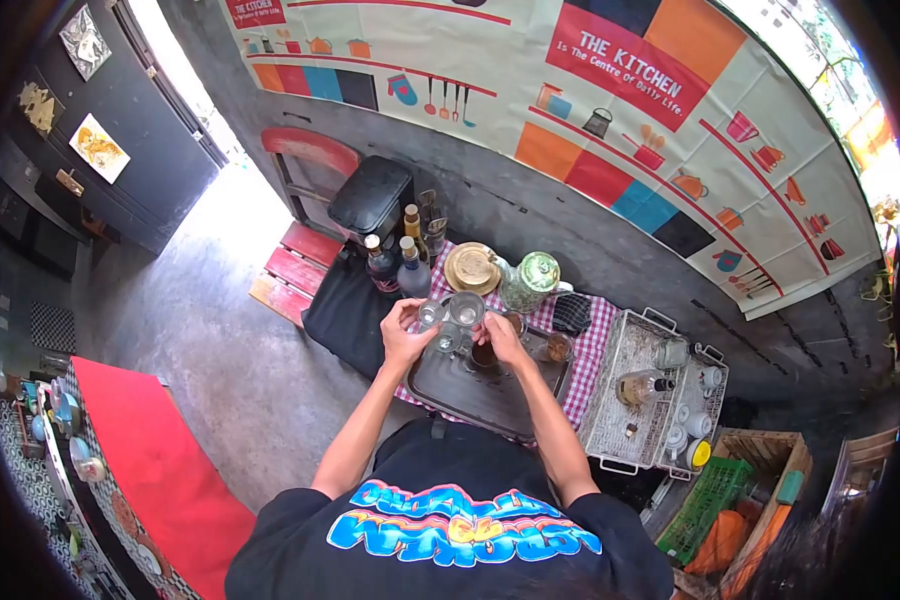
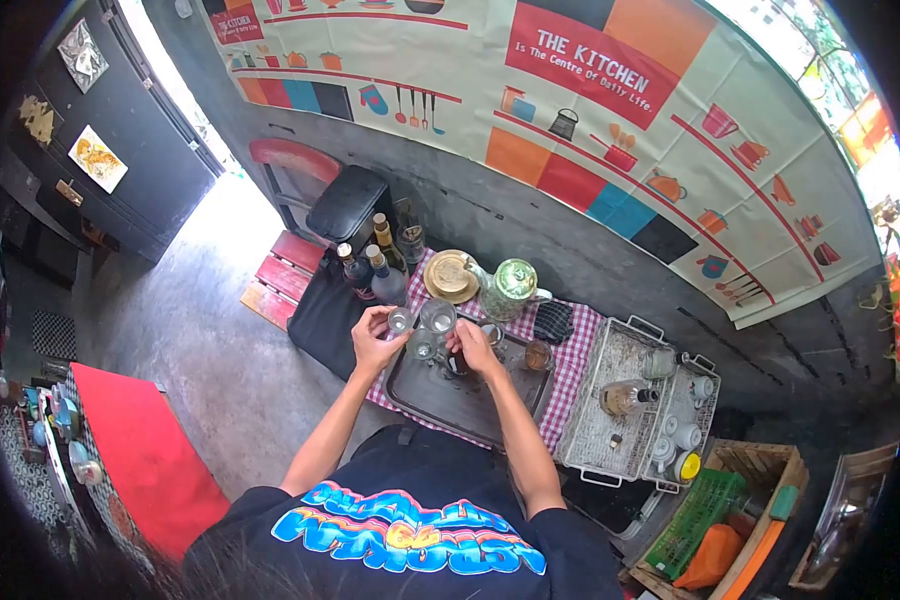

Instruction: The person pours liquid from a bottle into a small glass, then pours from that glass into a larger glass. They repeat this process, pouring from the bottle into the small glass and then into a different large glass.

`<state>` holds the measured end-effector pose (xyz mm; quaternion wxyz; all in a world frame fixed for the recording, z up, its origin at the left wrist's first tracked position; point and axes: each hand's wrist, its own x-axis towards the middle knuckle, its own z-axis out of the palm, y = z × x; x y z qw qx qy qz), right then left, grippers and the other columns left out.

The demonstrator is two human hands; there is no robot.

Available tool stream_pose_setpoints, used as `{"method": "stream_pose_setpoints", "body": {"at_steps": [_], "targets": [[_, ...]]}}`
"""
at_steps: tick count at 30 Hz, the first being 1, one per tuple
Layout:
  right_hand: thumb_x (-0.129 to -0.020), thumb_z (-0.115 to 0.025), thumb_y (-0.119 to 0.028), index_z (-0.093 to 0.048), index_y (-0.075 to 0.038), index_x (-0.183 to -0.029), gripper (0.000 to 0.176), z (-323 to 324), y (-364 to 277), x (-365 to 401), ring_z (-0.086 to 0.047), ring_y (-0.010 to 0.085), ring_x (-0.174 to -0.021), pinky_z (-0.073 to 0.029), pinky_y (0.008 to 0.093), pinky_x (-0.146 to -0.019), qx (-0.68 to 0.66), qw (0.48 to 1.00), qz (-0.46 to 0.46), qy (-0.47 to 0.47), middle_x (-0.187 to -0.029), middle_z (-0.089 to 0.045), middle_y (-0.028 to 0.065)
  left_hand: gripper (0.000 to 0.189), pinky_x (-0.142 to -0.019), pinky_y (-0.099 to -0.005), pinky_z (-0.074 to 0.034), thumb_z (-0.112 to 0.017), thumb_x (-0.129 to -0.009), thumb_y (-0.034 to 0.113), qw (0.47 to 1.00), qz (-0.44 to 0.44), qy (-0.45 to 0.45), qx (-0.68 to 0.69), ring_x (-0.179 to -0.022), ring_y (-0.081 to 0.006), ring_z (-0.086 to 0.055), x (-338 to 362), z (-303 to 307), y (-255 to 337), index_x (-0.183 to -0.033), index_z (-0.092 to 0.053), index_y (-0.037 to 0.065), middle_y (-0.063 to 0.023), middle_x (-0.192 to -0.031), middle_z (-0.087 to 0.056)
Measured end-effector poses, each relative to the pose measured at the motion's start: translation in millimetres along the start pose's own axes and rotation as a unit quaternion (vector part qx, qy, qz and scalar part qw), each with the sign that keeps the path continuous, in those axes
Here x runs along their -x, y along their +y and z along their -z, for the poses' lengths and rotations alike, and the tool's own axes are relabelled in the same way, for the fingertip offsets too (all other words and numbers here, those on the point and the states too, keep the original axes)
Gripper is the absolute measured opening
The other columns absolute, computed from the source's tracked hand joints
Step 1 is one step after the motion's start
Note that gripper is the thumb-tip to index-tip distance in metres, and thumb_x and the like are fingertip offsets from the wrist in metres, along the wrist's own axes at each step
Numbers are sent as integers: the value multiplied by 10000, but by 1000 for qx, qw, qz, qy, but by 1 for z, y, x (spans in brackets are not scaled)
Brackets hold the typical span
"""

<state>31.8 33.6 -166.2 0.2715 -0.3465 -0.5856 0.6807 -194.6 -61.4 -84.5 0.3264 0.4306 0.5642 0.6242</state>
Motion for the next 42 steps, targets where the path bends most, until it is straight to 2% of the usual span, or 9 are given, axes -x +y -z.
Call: {"method": "stream_pose_setpoints", "body": {"at_steps": [5,12,18,21,24,29,33,39,42], "targets": [[-1102,-362,-345,-586,3,-1083,414,-4,6,-18,-629,140,-811,-520,270,-712,-5,999,-40,10,-958,-634,77,498,-952,-334,-563,-839,-685,-38,1000,9,4,14,-1041,-191,-689,-3,8,-3,-1118,-592,-33,-140,-1120,-692],[-1093,-371,-322,-605,19,-984,428,-10,19,-32,-649,163,-772,-517,290,-674,-44,995,-81,47,-905,-645,88,522,-965,-333,-557,-826,-670,-43,1000,14,-10,23,-1064,-191,-680,-6,14,-10,-1131,-580,-33,-143,-1137,-685],[-1074,-385,-363,-632,43,-883,512,-13,35,-48,-659,190,-642,-522,318,-629,22,991,-87,97,-768,-681,126,522,-983,-334,-547,-813,-660,-44,999,21,-23,34,-1088,-198,-671,-8,14,-17,-1123,-572,-32,-147,-1153,-680],[-1052,-411,-425,-642,47,-859,560,-14,48,-57,-669,191,-641,-529,333,-645,90,986,-83,115,-738,-693,136,523,-987,-340,-546,-824,-670,-37,999,21,-32,28,-1093,-203,-669,-8,16,-18,-1127,-569,-30,-150,-1160,-674],[-1030,-481,-426,-638,32,-957,490,-13,48,-63,-667,186,-648,-530,309,-610,76,984,-120,111,-791,-661,109,529,-993,-350,-546,-843,-692,-26,999,17,-39,21,-1102,-206,-665,-8,19,-20,-1141,-563,-26,-152,-1171,-666],[-982,-584,-436,-670,15,-919,464,-24,10,-62,-656,156,-650,-531,297,-628,121,974,-167,93,-771,-662,85,515,-991,-338,-544,-818,-669,-45,998,33,-28,36,-1106,-202,-662,-5,19,-21,-1119,-568,-38,-152,-1167,-666],[-970,-619,-408,-676,-6,-851,423,-18,31,-70,-642,136,-649,-527,281,-632,133,975,-162,79,-737,-654,57,512,-989,-336,-545,-815,-671,-43,998,38,-22,43,-1099,-196,-662,-2,21,-24,-1119,-567,-41,-152,-1162,-667],[-968,-598,-343,-666,-9,-886,351,-13,34,-75,-638,131,-654,-537,272,-640,97,972,-205,60,-766,-652,54,511,-986,-334,-547,-815,-669,-34,998,46,-17,38,-1088,-195,-666,0,23,-29,-1117,-570,-41,-149,-1156,-671],[-977,-565,-331,-643,-9,-964,332,-12,28,-74,-643,141,-679,-548,276,-651,64,971,-224,45,-821,-638,65,512,-987,-334,-546,-816,-667,-34,998,53,-15,35,-1088,-193,-666,0,24,-28,-1117,-573,-41,-149,-1155,-673]]}}
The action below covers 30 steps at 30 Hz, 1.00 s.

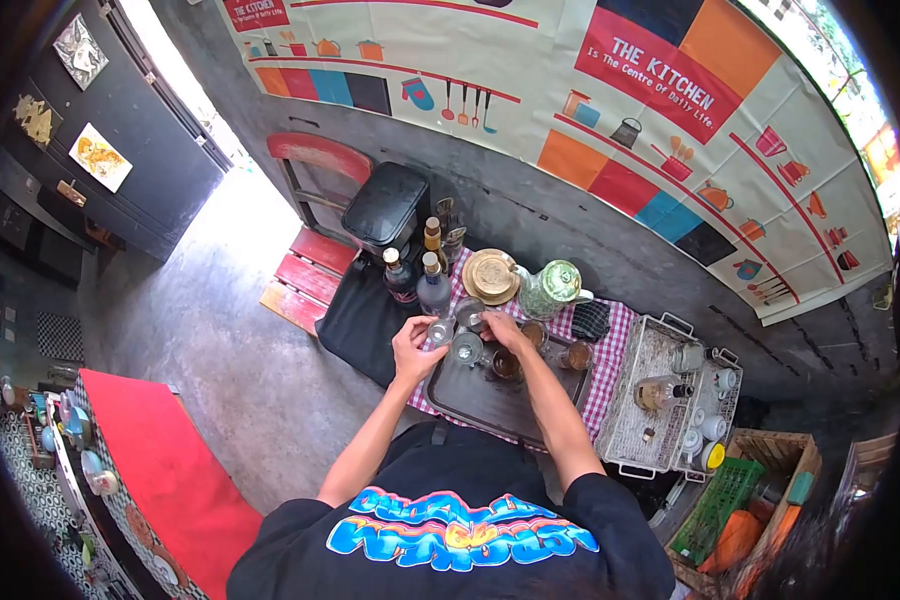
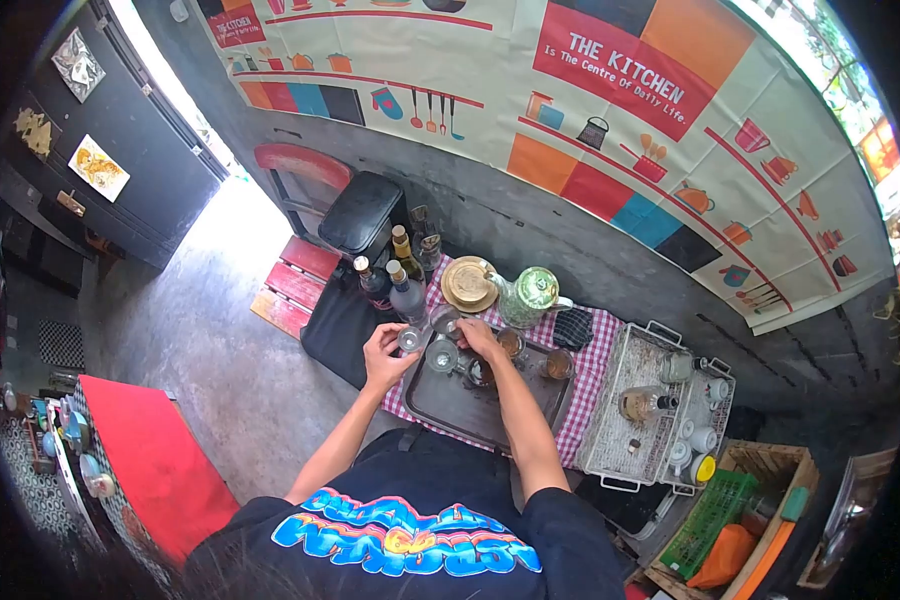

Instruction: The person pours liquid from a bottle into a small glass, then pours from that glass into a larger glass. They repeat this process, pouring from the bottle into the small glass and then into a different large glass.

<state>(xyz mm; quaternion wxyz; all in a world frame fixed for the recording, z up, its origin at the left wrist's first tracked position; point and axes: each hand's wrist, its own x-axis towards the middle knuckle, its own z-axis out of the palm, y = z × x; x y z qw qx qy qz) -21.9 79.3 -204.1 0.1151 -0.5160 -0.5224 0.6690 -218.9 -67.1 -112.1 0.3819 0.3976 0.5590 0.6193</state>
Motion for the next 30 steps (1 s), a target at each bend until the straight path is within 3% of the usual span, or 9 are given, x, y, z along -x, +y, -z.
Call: {"method": "stream_pose_setpoints", "body": {"at_steps": [6,9,12,15,21,24,30], "targets": [[-1014,-440,-386,-568,31,-1213,480,0,3,-3,-663,206,-734,-559,332,-654,66,997,-7,24,-1043,-652,146,516,-995,-335,-542,-810,-664,-47,1000,11,-1,5,-1092,-190,-665,1,1,0,-1124,-574,-42,-147,-1152,-674],[-1036,-393,-412,-520,46,-1252,521,2,8,-6,-660,225,-730,-558,361,-673,81,996,-17,36,-1097,-629,177,520,-995,-334,-542,-808,-662,-52,1000,13,-6,12,-1090,-192,-667,1,-1,-2,-1127,-576,-38,-145,-1149,-675],[-1048,-420,-429,-524,8,-1159,463,6,19,-14,-620,206,-756,-551,341,-643,131,991,9,38,-936,-578,115,521,-992,-333,-543,-808,-662,-52,1000,17,-13,15,-1091,-195,-668,0,-4,-4,-1129,-578,-34,-140,-1149,-674],[-1053,-410,-435,-517,29,-1167,490,7,50,-39,-642,246,-796,-557,388,-682,192,977,47,76,-953,-616,173,521,-991,-332,-543,-808,-663,-50,999,22,-19,14,-1093,-198,-667,-2,-7,0,-1130,-578,-30,-136,-1153,-672],[-1004,-519,-461,-513,85,-1270,607,-5,11,5,-614,414,-1141,-469,445,-1002,255,954,80,139,-1217,-617,319,539,-978,-335,-551,-836,-671,-46,999,9,-24,23,-1080,-193,-668,-6,-10,-4,-1140,-571,-23,-134,-1150,-672],[-965,-598,-445,-510,84,-1322,644,-13,-12,44,-538,420,-1268,-414,441,-1073,275,932,137,190,-1315,-570,321,566,-955,-340,-567,-863,-683,-43,999,6,-25,25,-1069,-191,-670,-10,-13,-4,-1159,-558,-21,-143,-1151,-673],[-942,-647,-414,-516,47,-1344,626,-4,-39,117,-530,420,-1267,-411,447,-1077,242,938,181,168,-1328,-555,297,608,-936,-332,-575,-885,-677,-10,999,14,-35,31,-1055,-185,-672,-18,-33,6,-1214,-603,-43,-116,-1133,-677]]}}
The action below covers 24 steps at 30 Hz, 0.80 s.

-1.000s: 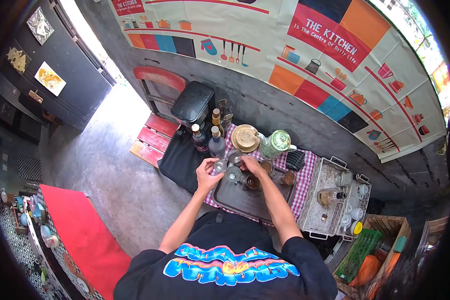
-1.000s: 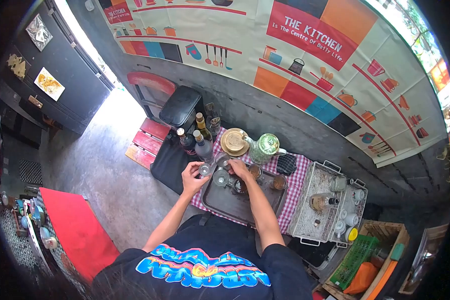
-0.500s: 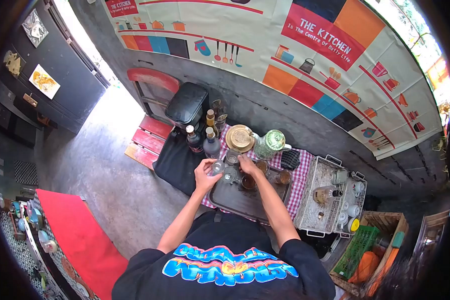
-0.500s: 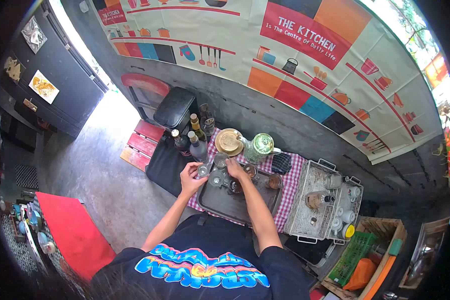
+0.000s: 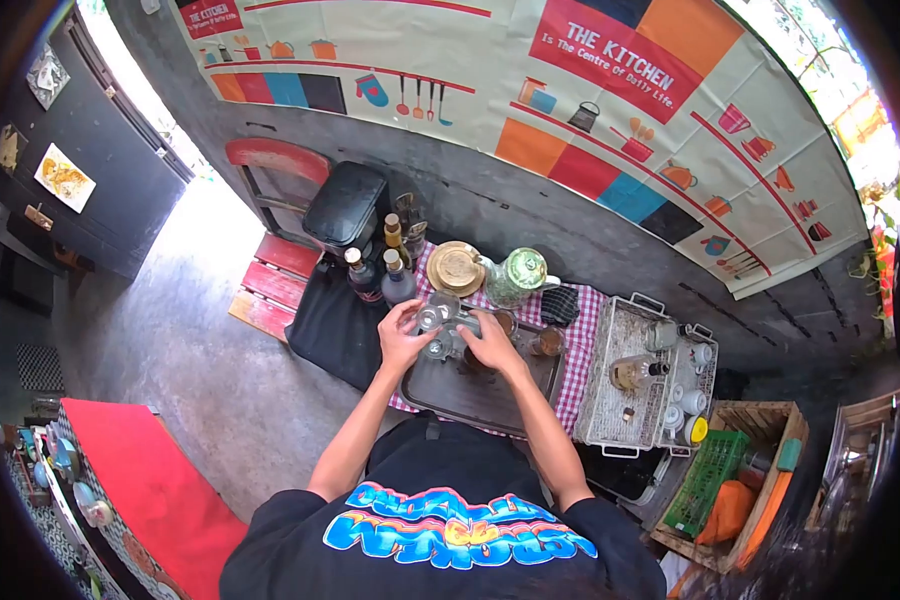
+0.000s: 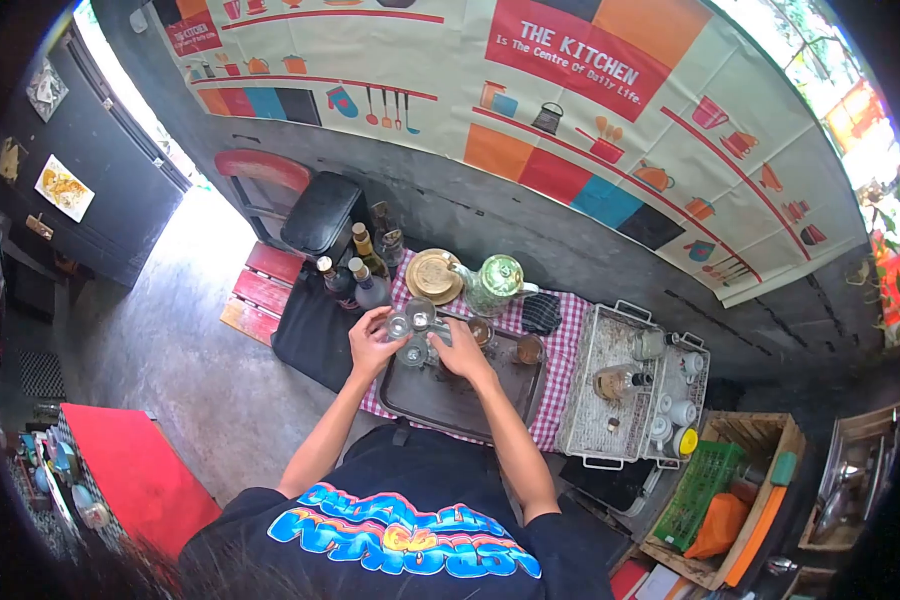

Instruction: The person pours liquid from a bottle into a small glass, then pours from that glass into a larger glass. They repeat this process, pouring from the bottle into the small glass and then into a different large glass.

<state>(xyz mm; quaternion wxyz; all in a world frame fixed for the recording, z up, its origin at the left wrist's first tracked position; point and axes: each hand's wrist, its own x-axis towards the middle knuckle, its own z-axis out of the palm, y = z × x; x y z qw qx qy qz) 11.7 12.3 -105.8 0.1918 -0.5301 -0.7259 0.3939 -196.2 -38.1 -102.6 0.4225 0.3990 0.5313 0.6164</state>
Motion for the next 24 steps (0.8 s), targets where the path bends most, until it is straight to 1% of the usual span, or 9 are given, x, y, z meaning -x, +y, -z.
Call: {"method": "stream_pose_setpoints", "body": {"at_steps": [2,4,8,10,11,14,15,18,24], "targets": [[-943,-641,-422,-509,49,-1354,639,13,-4,15,-515,421,-1281,-405,445,-1086,-2,1000,-21,-9,-1342,-542,294,566,-930,-333,-584,-879,-670,-22,1000,-6,-11,1,-1077,-183,-663,-2,-7,2,-1185,-644,-33,-88,-1147,-661],[-942,-648,-400,-524,48,-1335,609,23,-3,30,-537,418,-1254,-421,447,-1064,-8,999,-27,20,-1318,-563,284,541,-932,-331,-587,-871,-669,-32,999,-24,-23,-8,-1084,-178,-659,-3,-16,6,-1167,-659,-26,-72,-1154,-650],[-940,-657,-372,-559,44,-1285,549,39,3,59,-568,414,-1210,-438,446,-1034,-16,994,-18,105,-1259,-606,261,556,-937,-327,-581,-881,-661,-47,999,-6,-53,3,-1094,-166,-641,-2,-35,0,-1168,-656,-13,-53,-1163,-638],[-939,-661,-365,-573,33,-1273,526,47,14,72,-592,397,-1166,-459,440,-1003,-34,990,-47,129,-1236,-617,251,554,-943,-328,-579,-874,-662,-52,998,5,-70,0,-1092,-166,-643,2,-49,3,-1170,-658,-5,-50,-1160,-638],[-939,-663,-361,-579,28,-1266,515,51,20,78,-605,389,-1144,-470,436,-987,-44,987,-61,142,-1225,-623,246,504,-938,-340,-587,-850,-681,-31,997,17,-73,-22,-1098,-174,-647,5,-56,5,-1155,-681,2,-59,-1155,-642],[-930,-684,-316,-594,23,-1257,480,66,43,99,-666,249,-937,-530,363,-846,-38,975,-93,199,-1208,-645,197,504,-944,-346,-584,-841,-677,-37,995,2,-95,7,-1095,-174,-649,12,-82,-2,-1153,-684,9,-58,-1150,-646],[-924,-695,-295,-601,25,-1250,466,74,51,105,-677,246,-912,-540,366,-816,-46,970,-89,221,-1185,-657,191,505,-947,-348,-583,-830,-669,-52,994,-4,-107,-1,-1097,-175,-649,15,-90,-1,-1149,-683,8,-57,-1147,-647],[-927,-690,-285,-607,25,-1239,448,95,75,126,-682,250,-907,-545,365,-798,-48,956,-114,265,-1155,-664,198,505,-949,-349,-583,-824,-664,-60,992,2,-123,-1,-1094,-174,-650,28,-119,1,-1145,-682,4,-54,-1150,-647],[-923,-685,-214,-625,7,-1204,363,139,128,166,-693,236,-906,-552,355,-761,-41,936,-96,337,-1115,-655,178,524,-900,-293,-580,-842,-659,-33,986,3,-163,-23,-1074,-150,-653,56,-185,0,-1156,-686,20,-37,-1144,-650]]}}
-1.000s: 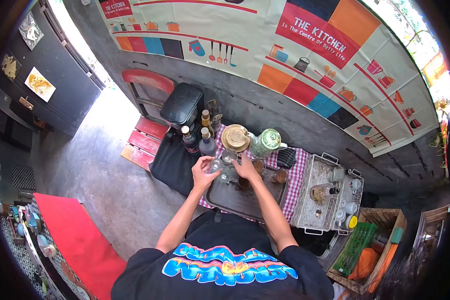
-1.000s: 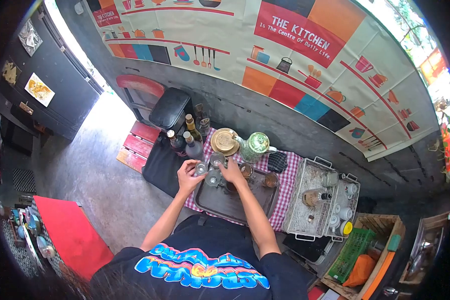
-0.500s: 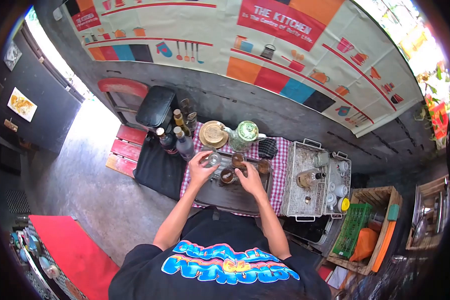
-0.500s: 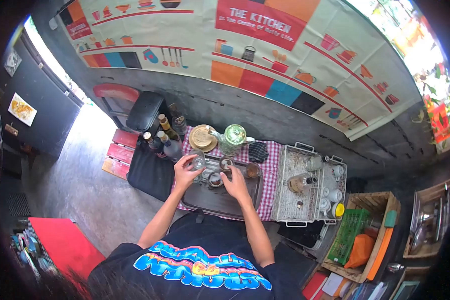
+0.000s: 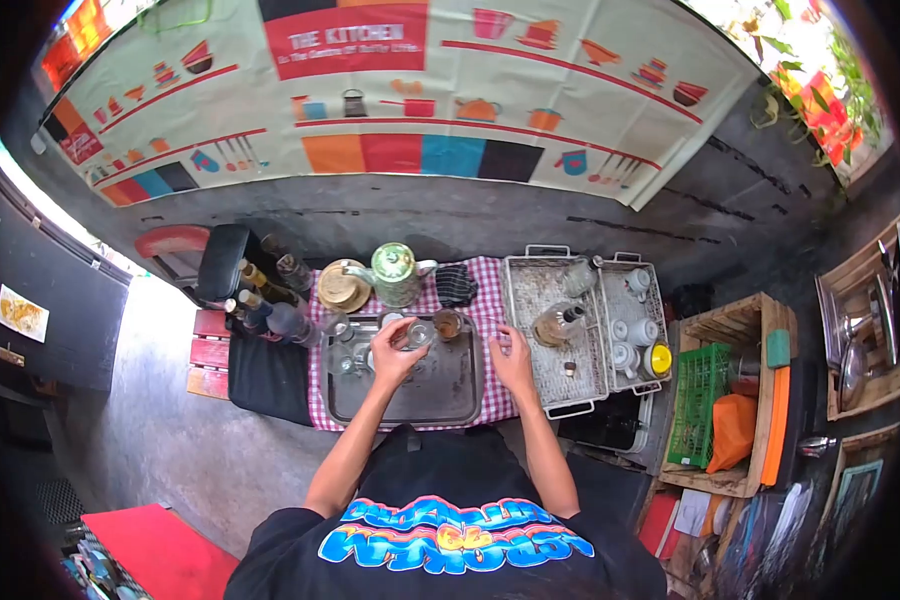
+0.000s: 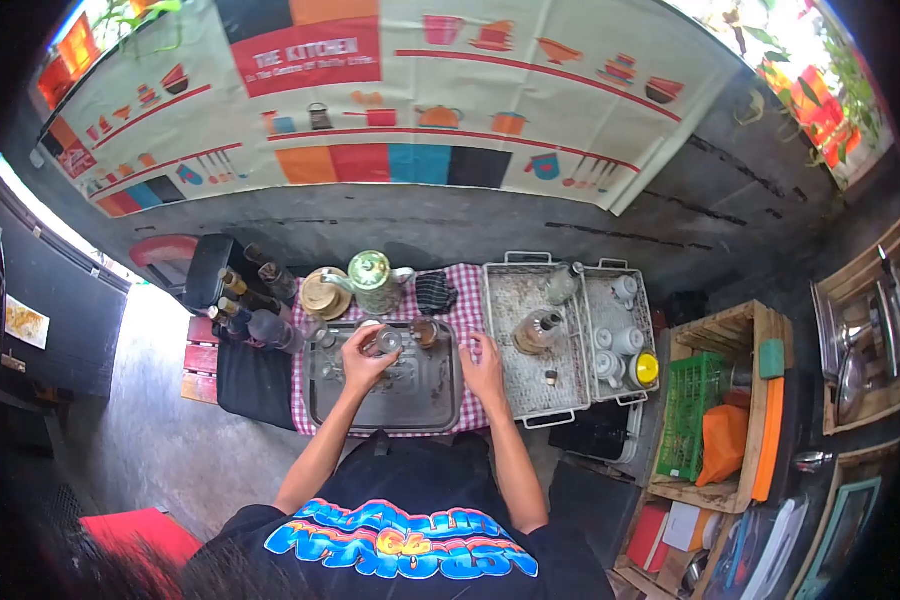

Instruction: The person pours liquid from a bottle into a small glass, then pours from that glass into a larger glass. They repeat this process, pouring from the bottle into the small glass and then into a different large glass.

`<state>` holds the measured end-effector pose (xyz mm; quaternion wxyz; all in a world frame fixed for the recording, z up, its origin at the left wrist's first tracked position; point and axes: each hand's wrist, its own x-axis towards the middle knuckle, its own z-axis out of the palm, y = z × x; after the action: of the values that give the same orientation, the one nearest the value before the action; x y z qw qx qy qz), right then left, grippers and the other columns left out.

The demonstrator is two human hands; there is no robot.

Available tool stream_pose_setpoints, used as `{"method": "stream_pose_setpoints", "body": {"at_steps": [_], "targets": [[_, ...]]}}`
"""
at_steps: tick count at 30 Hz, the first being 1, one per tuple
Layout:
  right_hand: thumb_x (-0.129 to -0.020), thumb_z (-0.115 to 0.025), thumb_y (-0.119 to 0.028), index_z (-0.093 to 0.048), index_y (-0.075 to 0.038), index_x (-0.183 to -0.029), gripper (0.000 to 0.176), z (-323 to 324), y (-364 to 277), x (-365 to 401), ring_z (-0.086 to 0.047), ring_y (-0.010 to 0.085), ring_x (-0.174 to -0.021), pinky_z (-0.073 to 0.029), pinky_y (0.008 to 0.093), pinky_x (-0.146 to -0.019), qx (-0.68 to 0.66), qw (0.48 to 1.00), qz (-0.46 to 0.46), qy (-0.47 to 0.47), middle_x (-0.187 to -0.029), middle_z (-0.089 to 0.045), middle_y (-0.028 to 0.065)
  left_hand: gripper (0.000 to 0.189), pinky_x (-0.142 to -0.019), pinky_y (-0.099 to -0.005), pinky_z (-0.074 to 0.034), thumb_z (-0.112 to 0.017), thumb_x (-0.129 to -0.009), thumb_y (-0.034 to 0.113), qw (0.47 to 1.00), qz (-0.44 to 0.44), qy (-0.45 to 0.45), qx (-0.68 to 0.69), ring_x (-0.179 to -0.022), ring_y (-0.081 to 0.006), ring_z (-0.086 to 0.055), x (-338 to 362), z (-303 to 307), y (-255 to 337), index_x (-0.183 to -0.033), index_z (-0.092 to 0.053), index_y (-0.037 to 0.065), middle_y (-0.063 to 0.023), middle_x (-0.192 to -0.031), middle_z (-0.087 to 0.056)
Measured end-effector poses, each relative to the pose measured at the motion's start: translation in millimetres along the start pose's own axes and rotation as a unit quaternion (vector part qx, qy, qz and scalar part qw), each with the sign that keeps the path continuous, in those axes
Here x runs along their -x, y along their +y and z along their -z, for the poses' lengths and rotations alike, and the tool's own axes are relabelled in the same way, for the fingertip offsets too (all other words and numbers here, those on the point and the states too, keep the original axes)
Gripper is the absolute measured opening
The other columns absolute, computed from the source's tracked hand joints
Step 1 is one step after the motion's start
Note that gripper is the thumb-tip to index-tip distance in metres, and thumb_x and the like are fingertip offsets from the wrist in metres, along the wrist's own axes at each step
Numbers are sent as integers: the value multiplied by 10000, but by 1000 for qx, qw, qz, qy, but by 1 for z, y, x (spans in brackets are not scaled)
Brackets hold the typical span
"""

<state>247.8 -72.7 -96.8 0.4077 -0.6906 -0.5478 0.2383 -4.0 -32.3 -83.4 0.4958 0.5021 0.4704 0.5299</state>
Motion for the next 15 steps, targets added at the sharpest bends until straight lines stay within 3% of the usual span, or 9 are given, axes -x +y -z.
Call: {"method": "stream_pose_setpoints", "body": {"at_steps": [8,15], "targets": [[-904,-695,-147,-645,-5,-1119,262,80,65,-11,-687,228,-858,-544,340,-701,6,998,9,67,-1078,-651,138,528,-872,-272,-573,-859,-681,29,998,-7,-38,-42,-1039,-132,-656,0,-104,2,-1177,-679,23,-32,-1154,-648],[-882,-726,-138,-632,-2,-1132,300,124,114,-30,-672,216,-885,-544,328,-707,-58,998,23,30,-1092,-629,138,514,-900,-289,-573,-850,-697,19,999,-5,-36,15,-1068,-137,-655,12,-170,-18,-1180,-673,17,-27,-1136,-649]]}}
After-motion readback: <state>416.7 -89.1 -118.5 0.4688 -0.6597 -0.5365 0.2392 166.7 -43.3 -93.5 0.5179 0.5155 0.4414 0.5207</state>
